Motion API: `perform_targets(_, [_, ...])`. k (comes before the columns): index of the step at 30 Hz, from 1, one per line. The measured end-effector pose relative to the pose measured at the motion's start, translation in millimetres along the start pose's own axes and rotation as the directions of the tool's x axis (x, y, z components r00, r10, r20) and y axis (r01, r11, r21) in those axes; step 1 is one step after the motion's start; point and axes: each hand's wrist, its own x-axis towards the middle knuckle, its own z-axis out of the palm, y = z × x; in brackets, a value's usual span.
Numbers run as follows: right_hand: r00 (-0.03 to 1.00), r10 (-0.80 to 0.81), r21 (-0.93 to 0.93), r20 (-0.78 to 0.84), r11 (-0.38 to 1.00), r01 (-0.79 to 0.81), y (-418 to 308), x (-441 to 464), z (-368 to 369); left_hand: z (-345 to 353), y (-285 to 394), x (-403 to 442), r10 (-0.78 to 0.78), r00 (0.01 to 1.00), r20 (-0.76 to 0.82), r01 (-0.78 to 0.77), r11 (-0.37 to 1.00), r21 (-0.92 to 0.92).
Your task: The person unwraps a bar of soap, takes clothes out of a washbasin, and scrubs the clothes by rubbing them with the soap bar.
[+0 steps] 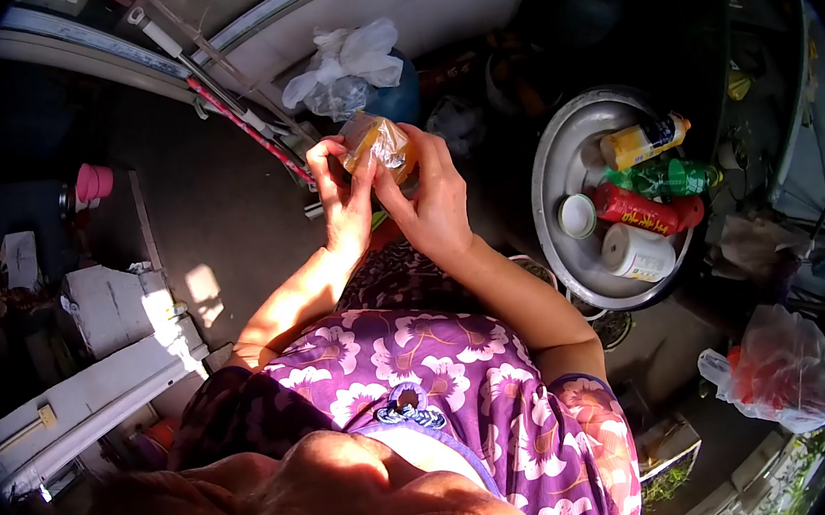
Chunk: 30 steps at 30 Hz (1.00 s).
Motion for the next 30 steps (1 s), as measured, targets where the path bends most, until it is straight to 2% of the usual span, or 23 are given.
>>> perform_targets(4, [0.994,-0.1,-0.201,0.052,0.974,0.108,9,6,1,-3,-24,2,0.094,0.995,-0.03,-0.09,0.988,0.124])
perform_targets(6, [0.985,-0.152,-0.234,0.082,0.958,0.168,15,9,4,-4,-26,5,0.131,0.99,-0.04,-0.121,0.973,0.195])
perform_targets(10, [0.976,-0.162,-0.268,0.145,0.943,0.196,26,10,14,-8,-22,7,-0.042,0.994,-0.1,0.057,0.988,0.145])
perform_targets(13, [0.964,-0.171,-0.242,0.205,0.945,0.219,33,13,19,-7,-22,3,0.119,0.987,-0.104,-0.077,0.937,0.339])
perform_targets(14, [0.955,-0.192,-0.234,0.228,0.941,0.245,36,15,21,-9,-30,3,0.166,0.975,-0.148,-0.112,0.942,0.317])
perform_targets(17, [0.922,-0.243,-0.203,0.3,0.929,0.311,41,22,21,-11,-38,1,0.158,0.962,-0.221,-0.085,0.947,0.308])
perform_targets(19, [0.894,-0.268,-0.171,0.36,0.923,0.346,40,27,17,-13,-43,2,0.17,0.961,-0.218,-0.11,0.958,0.264])
perform_targets(22, [0.873,-0.29,-0.218,0.392,0.893,0.394,41,30,16,-17,-38,3,0.277,0.944,-0.18,-0.193,0.905,0.379])
perform_targets(24, [0.855,-0.319,-0.21,0.408,0.879,0.428,40,32,15,-18,-37,4,0.286,0.942,-0.175,-0.19,0.886,0.424])
perform_targets(28, [0.83,-0.345,-0.221,0.438,0.854,0.472,49,38,14,-23,-46,1,0.104,0.976,-0.191,-0.041,0.95,0.309])
perform_targets(30, [0.864,-0.305,-0.189,0.401,0.895,0.404,50,35,12,-25,-44,2,-0.001,0.992,-0.128,0.042,0.949,0.312])
